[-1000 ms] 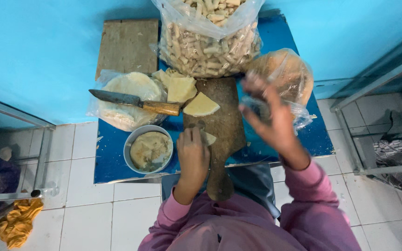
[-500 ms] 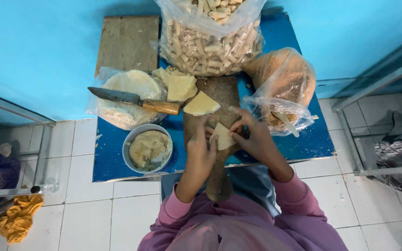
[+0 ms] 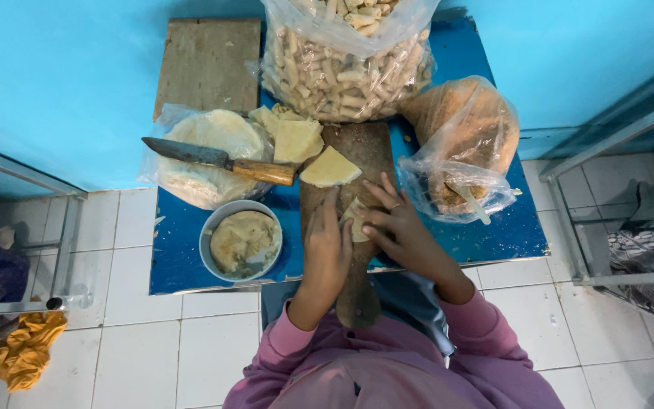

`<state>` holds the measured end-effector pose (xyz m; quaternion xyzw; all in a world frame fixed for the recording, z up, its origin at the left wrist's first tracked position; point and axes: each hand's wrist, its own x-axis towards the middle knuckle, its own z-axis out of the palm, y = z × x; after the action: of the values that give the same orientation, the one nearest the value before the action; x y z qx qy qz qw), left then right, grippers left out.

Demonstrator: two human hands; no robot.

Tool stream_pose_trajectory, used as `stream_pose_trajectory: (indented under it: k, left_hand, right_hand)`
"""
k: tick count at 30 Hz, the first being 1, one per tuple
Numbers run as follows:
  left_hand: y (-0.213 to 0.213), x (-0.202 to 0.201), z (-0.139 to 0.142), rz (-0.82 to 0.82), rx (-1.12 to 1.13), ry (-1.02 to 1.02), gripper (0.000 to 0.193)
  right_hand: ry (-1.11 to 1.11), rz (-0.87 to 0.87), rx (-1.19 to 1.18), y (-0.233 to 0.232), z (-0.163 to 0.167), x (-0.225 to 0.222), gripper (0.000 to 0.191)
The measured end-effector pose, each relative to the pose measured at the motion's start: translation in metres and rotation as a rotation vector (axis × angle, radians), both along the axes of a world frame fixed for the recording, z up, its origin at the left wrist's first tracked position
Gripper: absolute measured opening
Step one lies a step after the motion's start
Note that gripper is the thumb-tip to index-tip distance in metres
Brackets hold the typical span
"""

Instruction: The person sits at a small blue table and folds pieces of dough by hand, pressing each folded piece closed and placing it on a wooden board. They work through dough pieces one at a time, occasionally reaching into a plastic bag, and a stack of folded dough pieces accumulates on the board.

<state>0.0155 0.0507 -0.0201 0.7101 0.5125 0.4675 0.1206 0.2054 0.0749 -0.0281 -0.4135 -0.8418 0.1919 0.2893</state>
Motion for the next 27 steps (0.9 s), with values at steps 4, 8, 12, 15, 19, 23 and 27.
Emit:
stream_pose_trajectory:
  k: [4,8,12,15,19,23,27]
  left_hand:
    - [-0.001,0.000,0.001,-0.019,-0.086,-0.036,0.061]
    - [-0.002,-0.001,0.004,-0.030,-0.126,-0.047,0.058]
    - [-0.002,-0.002,0.004,-0.033,-0.126,-0.044,0.056]
    - [-0.002,-0.001,0.005,-0.030,-0.147,-0.055,0.055]
    - [-0.005,-0.003,0.006,-0.015,-0.039,-0.037,0.053]
    - [-0.008,-0.007,0.008,-0.003,-0.138,-0.040,0.053]
    - [-0.010,-0.011,0.009,-0.029,-0.145,-0.023,0.052]
  right_hand:
    - [0.154,-0.063,-0.084,0.003,0.000,0.008,0.016]
    - [0.085,-0.073,0.142,0.004,0.007,0.003,0.032]
    - [-0.247,-0.173,0.351,0.000,0.014,-0.010,0.032]
    - [-0.284,-0.221,0.406,-0.001,0.020,-0.010,0.026]
    - [-0.150,-0.381,0.455,-0.013,0.026,0.008,0.025]
    - [-0.081,-0.786,0.526,-0.039,0.033,0.044,0.035]
    - [-0.149,-1.001,0.371,-0.051,0.030,0.070,0.037]
